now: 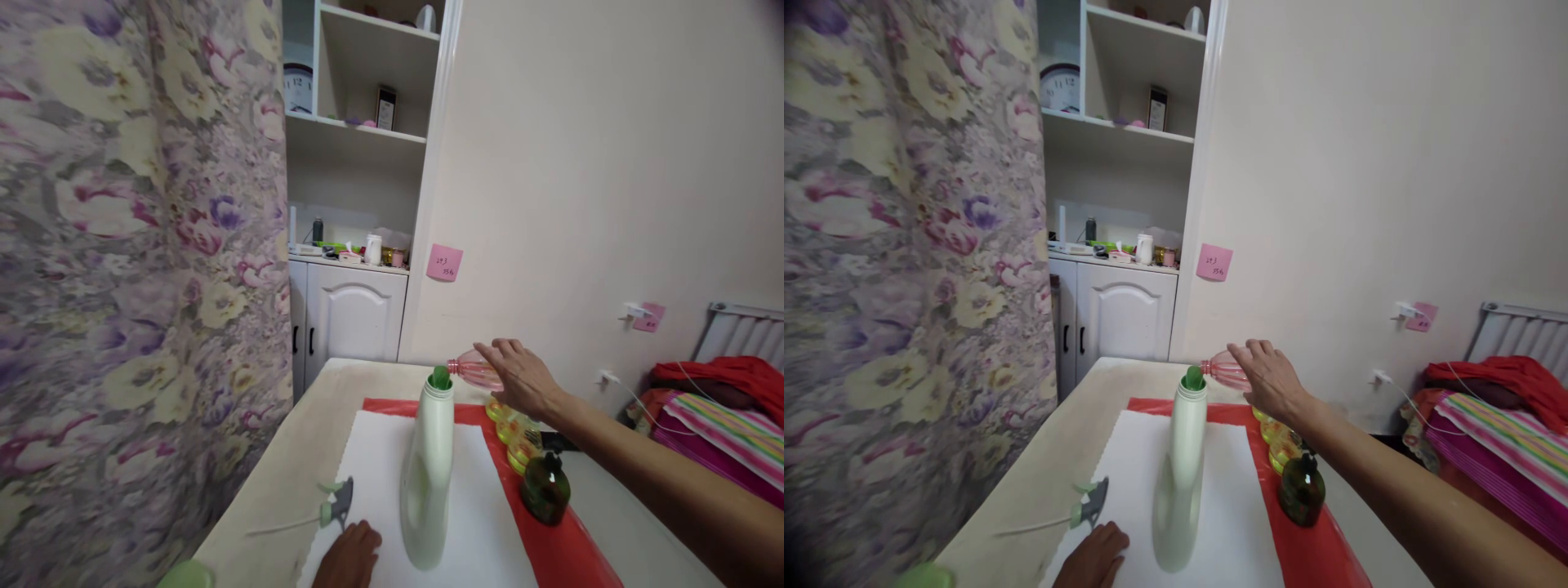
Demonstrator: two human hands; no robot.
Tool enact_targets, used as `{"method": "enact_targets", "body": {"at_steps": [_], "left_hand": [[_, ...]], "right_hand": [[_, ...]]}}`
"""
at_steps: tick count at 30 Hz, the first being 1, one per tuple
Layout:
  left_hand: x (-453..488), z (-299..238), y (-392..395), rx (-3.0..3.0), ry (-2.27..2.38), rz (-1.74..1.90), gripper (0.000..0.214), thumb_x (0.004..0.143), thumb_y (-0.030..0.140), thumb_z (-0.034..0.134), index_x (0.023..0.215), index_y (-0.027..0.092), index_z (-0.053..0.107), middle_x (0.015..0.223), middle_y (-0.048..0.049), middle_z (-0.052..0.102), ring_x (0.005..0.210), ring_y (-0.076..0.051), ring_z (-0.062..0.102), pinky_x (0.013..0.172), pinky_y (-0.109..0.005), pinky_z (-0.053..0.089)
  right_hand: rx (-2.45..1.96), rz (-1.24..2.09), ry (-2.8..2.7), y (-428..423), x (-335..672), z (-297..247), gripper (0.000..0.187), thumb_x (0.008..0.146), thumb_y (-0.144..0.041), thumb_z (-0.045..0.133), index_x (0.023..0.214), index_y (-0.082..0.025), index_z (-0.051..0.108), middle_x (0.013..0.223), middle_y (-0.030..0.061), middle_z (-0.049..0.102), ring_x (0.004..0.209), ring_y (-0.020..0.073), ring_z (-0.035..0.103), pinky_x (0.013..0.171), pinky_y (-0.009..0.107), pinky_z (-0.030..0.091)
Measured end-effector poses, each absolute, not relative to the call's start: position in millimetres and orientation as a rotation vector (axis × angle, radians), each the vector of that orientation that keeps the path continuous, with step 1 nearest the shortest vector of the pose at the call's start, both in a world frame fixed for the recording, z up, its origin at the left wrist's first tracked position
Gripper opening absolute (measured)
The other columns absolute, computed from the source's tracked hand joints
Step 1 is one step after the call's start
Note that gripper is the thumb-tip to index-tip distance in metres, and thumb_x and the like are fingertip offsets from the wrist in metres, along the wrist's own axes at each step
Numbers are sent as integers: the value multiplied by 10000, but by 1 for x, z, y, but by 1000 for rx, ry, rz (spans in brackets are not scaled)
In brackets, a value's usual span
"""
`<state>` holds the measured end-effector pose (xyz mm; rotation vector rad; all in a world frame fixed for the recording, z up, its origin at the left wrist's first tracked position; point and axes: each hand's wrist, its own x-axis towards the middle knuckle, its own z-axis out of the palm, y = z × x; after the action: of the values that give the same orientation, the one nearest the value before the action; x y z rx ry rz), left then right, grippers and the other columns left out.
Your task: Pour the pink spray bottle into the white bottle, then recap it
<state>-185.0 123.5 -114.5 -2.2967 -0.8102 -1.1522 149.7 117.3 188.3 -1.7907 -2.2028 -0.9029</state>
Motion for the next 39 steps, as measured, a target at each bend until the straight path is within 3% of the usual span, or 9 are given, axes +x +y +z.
{"method": "enact_targets", "body": {"at_steps": [14, 26, 39], "left_hand": [[-188, -123, 127, -2307, -838, -1114, 304, 969, 346, 387, 952, 258, 677, 885, -8, 781, 817, -166, 741, 732, -236, 609], [-185, -109, 122, -2331, -832, -1010, 403, 993, 326, 288, 917, 229, 672, 850, -22, 778, 787, -166, 743, 703, -243, 613], [-184, -107, 120, -2391, -879, -1160, 332, 975, 357, 360, 919, 252, 671, 849, -10, 766, 786, -163, 731, 730, -242, 602]], "right_hand": [[-1793, -906, -2201, 117, 149, 189, 797, 657, -175, 651, 1398, -219, 361, 1228, 139, 527, 1087, 292, 476, 842, 370, 468], [-1790, -913, -2209, 117, 151, 190, 792, 653, -167, 650, 1389, -223, 364, 1223, 137, 528, 1088, 292, 469, 838, 370, 464], [-1769, -927, -2218, 117, 149, 189, 799, 663, -183, 665, 1390, -246, 340, 1251, 136, 514, 1106, 295, 462, 830, 380, 455]]}}
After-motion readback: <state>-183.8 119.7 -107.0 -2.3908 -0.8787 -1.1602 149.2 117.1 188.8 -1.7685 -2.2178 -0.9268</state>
